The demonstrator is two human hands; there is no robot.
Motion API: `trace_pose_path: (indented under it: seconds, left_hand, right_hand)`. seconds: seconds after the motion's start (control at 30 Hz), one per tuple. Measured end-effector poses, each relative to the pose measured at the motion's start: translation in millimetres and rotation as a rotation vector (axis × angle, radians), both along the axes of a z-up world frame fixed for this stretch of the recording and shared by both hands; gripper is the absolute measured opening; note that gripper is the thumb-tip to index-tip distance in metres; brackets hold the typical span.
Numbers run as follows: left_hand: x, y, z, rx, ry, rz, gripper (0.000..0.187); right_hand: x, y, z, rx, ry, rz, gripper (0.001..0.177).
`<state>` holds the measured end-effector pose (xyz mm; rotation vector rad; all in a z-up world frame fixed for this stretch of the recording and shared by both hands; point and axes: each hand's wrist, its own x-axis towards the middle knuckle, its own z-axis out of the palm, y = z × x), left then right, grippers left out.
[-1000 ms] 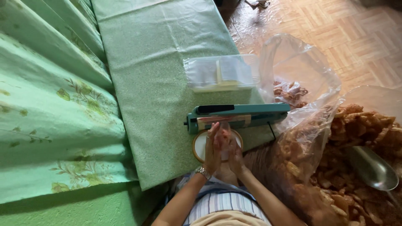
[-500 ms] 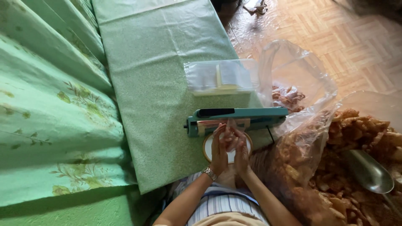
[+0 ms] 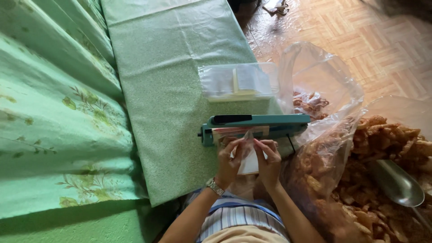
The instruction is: Filling and sealing plastic bags with snacks
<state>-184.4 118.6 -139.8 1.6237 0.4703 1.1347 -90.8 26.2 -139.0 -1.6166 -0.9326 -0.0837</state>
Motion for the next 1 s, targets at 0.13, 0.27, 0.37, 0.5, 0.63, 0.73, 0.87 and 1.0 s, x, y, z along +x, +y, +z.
trace_pose_path:
  seconds: [0.13, 0.27, 0.37, 0.5, 0.63, 0.73, 0.87, 1.0]
  left_hand:
    - [-6, 5, 14, 0.061, 0.017, 0.0, 0.012]
    - [-12, 11, 7, 0.129, 0.056, -0.041, 0.005]
    - [-31, 20, 0, 0.422, 0.132, -0.004, 0.014]
    - [-48, 25, 29, 0.828, 0.242, 0.046, 0.022]
    - [-21, 59, -41, 0.833, 0.365, 0.101, 0.026]
    - [-4, 85, -89, 0.991, 0.443, 0.143, 0.028]
    - [-2, 95, -85, 0.907, 0.549, 0.187, 0.028]
    - [-2, 111, -94, 0.705, 0.494, 0.139, 0.025]
  right_hand:
    - [0, 0, 4, -0.001, -0.043, 0.022, 0.019]
    - [5, -10, 2, -0.035, -0.157, 0.026, 0.01]
    - [6, -38, 13, -0.086, -0.294, -0.056, 0.004]
    - [5, -51, 22, -0.12, -0.31, -0.132, 0.005]
    - [36, -14, -24, -0.204, -0.388, -0.125, 0.008]
    - [52, 12, -62, -0.19, -0.491, -0.118, 0.007]
    - [62, 31, -89, -0.265, -0.736, -0.118, 0.006]
    - [71, 41, -113, -0.373, -0.735, -0.074, 0.009]
